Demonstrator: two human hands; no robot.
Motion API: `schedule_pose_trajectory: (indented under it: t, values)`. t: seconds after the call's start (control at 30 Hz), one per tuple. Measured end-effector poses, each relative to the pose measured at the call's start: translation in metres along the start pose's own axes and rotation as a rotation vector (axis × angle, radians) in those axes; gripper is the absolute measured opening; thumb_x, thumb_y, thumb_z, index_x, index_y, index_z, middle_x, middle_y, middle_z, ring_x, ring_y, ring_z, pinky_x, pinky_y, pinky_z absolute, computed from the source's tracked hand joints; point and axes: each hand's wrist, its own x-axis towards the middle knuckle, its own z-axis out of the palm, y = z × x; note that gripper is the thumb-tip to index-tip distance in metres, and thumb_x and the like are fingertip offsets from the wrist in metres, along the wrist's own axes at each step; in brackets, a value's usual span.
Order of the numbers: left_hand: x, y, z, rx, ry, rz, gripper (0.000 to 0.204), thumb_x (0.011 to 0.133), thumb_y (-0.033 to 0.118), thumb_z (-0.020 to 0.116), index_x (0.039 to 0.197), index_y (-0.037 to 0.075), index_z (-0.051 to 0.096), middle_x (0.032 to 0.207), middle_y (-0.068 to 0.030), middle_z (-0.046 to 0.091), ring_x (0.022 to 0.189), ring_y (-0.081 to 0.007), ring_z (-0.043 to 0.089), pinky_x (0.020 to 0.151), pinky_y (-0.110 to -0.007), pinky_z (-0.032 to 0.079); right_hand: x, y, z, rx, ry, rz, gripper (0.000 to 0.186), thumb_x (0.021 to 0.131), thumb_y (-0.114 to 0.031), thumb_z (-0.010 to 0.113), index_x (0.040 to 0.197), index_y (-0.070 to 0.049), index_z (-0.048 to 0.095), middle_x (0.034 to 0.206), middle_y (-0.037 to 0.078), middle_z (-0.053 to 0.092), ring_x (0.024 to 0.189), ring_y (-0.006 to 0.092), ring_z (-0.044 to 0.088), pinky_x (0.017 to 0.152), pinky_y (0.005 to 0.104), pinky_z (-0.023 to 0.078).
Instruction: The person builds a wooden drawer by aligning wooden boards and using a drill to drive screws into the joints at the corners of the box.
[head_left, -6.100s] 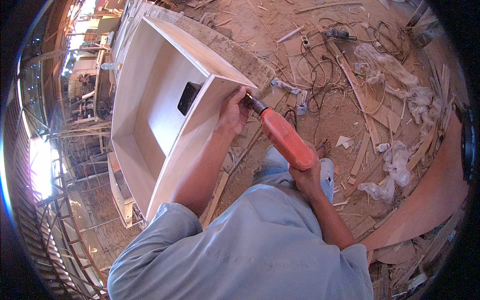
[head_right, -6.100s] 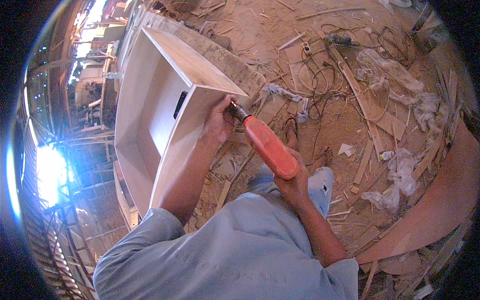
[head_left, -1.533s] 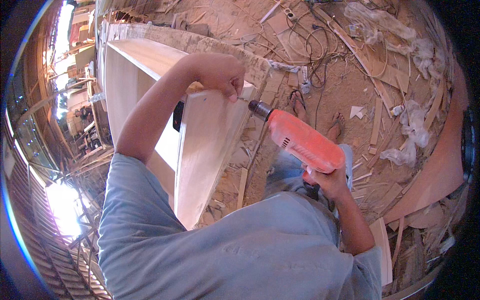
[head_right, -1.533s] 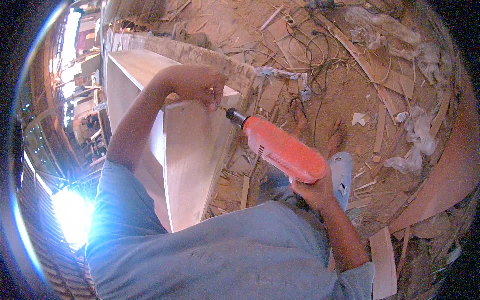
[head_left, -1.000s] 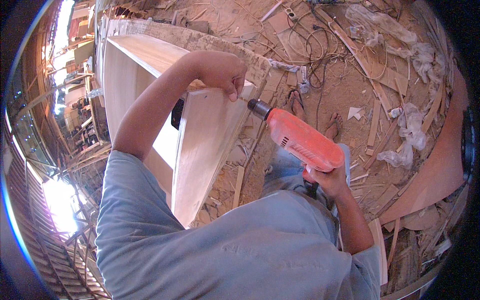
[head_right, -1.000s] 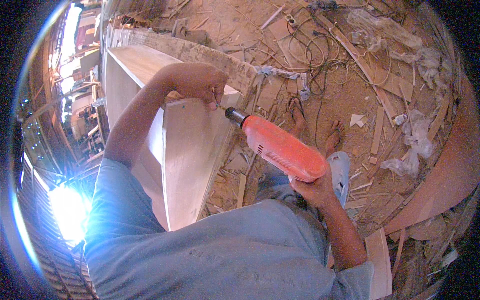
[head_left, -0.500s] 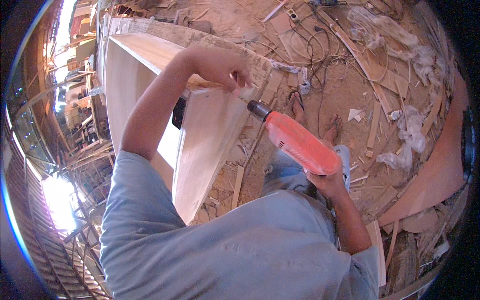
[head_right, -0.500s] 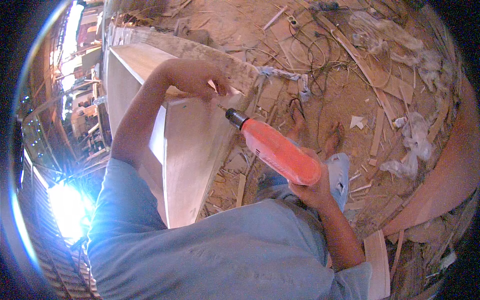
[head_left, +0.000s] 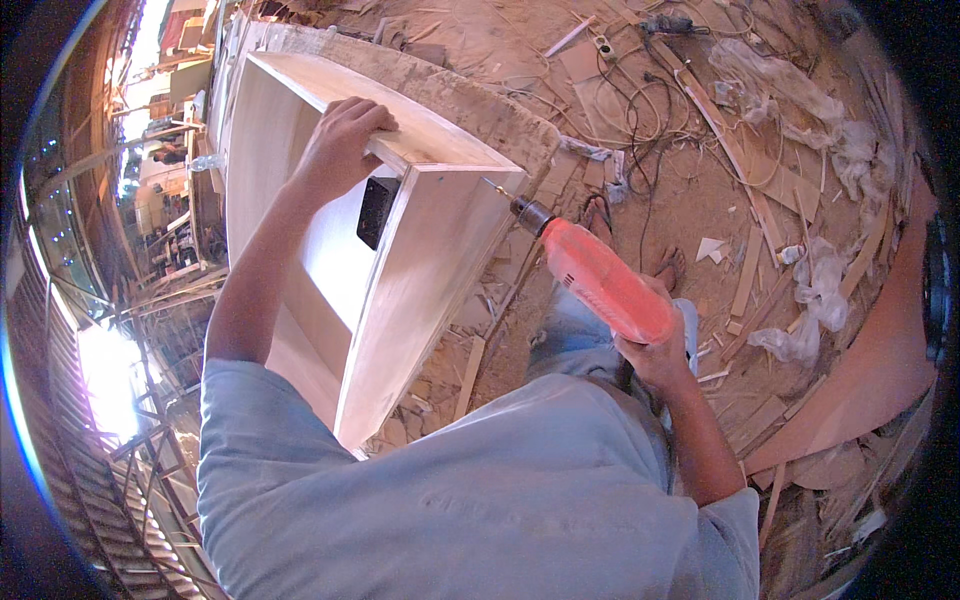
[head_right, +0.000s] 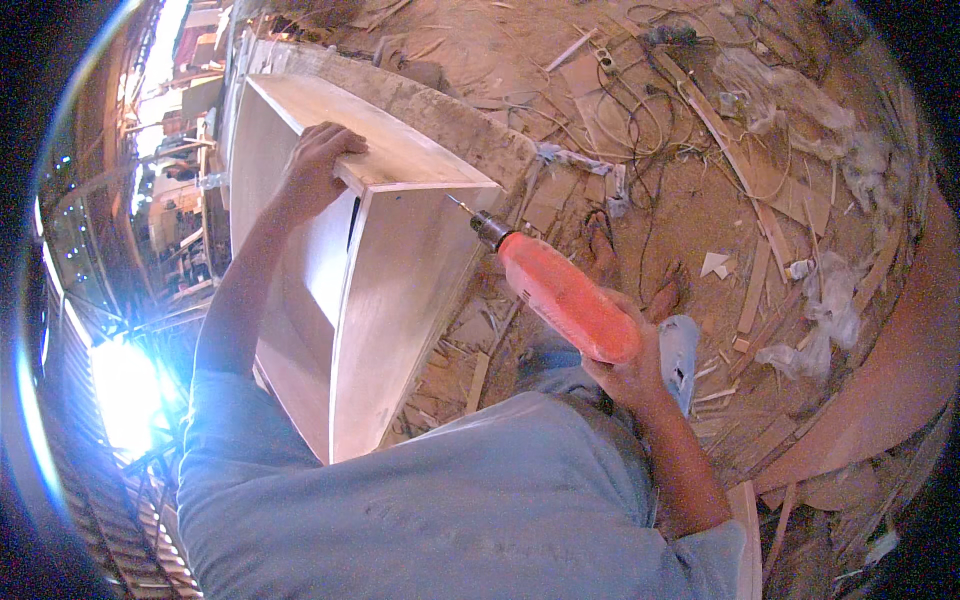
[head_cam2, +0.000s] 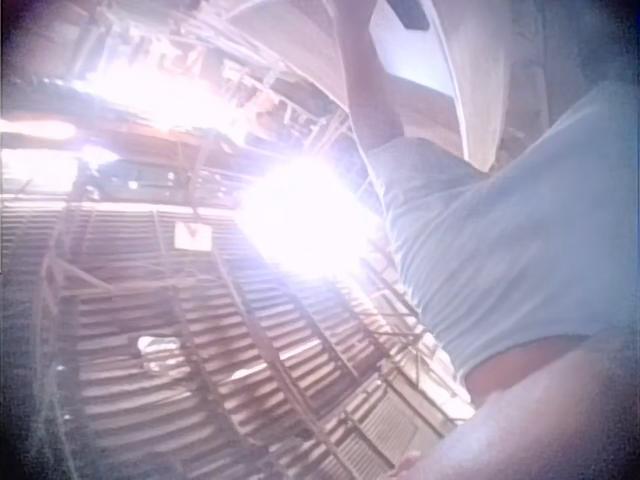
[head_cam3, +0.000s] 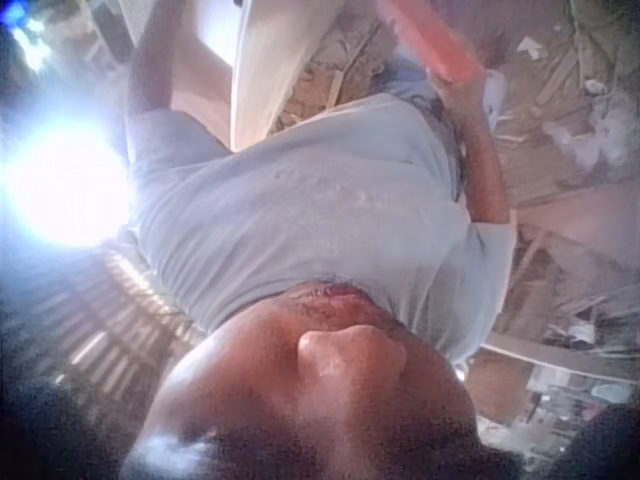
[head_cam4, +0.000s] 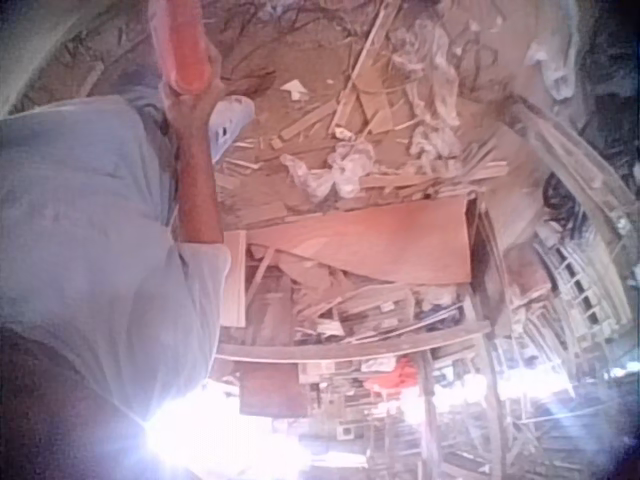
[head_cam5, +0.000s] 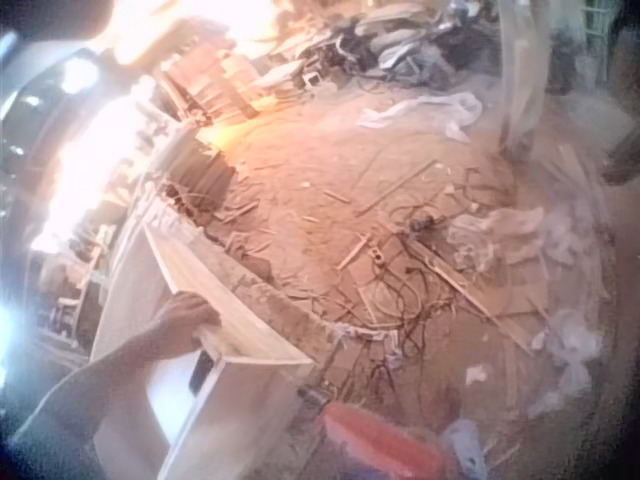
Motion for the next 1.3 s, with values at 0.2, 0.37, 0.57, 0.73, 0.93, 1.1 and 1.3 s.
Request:
schedule_pose_trajectory:
  t: [0.2,0.37,0.57,0.73,0.93,1.1,1.3]
  values:
    - [0.003,-0.005,0.017,0.044,0.138,0.056,0.037,0.062,0.007,0.084,0.093,0.008,0.065,0.093,-0.0078,0.066,0.099,-0.0318,0.063,0.09,-0.045,0.047,0.001,0.002,-0.001,-0.122,-0.001,-0.053,0.065,0.068,-0.002,0.078,0.128,-0.003,0.055,0.113,0.016,0.07,0.106,0.0296,0.071,0.091,0.0372,0.056]
    - [0.003,0.0,0.022,0.045,0.206,0.038,0.04,0.058,0.007,0.087,0.09,0.01,0.063,0.09,-0.0061,0.065,0.097,-0.0306,0.063,0.09,-0.044,0.047,0.0,0.002,0.006,-0.213,0.038,-0.145,0.062,0.067,-0.002,0.078,0.125,-0.003,0.056,0.11,0.015,0.069,0.102,0.0299,0.072,0.09,0.0368,0.056]
    - [0.003,-0.001,0.022,0.038,0.18,0.002,0.04,0.058,0.009,0.088,0.09,0.009,0.063,0.091,-0.0063,0.066,0.099,-0.0308,0.063,0.092,-0.044,0.047,-0.001,0.001,0.004,-0.188,0.036,-0.099,0.061,0.067,-0.002,0.078,0.124,-0.003,0.055,0.109,0.014,0.069,0.101,0.0308,0.072,0.09,0.0368,0.056]
    - [0.002,-0.002,0.027,0.059,0.205,0.006,0.041,0.057,0.01,0.088,0.09,0.009,0.064,0.091,-0.0063,0.066,0.099,-0.0307,0.063,0.092,-0.044,0.046,0.004,-0.001,0.0,-0.17,0.01,-0.099,0.063,0.067,-0.003,0.078,0.126,-0.004,0.054,0.111,0.014,0.07,0.102,0.0302,0.073,0.09,0.0369,0.056]
    - [0.003,0.001,0.025,0.032,0.207,-0.004,0.041,0.056,0.01,0.088,0.09,0.01,0.065,0.091,-0.0058,0.067,0.099,-0.03,0.063,0.093,-0.044,0.046,0.006,-0.005,0.001,-0.182,0.003,-0.097,0.063,0.067,-0.002,0.079,0.125,-0.004,0.054,0.109,0.015,0.071,0.102,0.028,0.073,0.088,0.0371,0.057]
    - [0.002,0.001,0.024,0.042,0.205,-0.003,0.041,0.056,0.01,0.088,0.089,0.01,0.064,0.09,-0.0057,0.067,0.098,-0.03,0.063,0.093,-0.044,0.046,0.007,-0.006,0.002,-0.135,-0.01,-0.009,0.064,0.068,-0.002,0.08,0.126,-0.004,0.055,0.109,0.014,0.073,0.101,0.0255,0.074,0.087,0.0364,0.057]
    - [0.003,0.0,0.026,0.03,0.233,0.002,0.041,0.056,0.008,0.088,0.089,0.01,0.064,0.089,-0.006,0.067,0.097,-0.0301,0.063,0.093,-0.044,0.046,0.012,-0.017,0.003,-0.044,-0.009,0.053,0.058,0.069,0.002,0.074,0.124,-0.001,0.055,0.11,0.015,0.07,0.104,0.0252,0.07,0.093,0.0355,0.052]
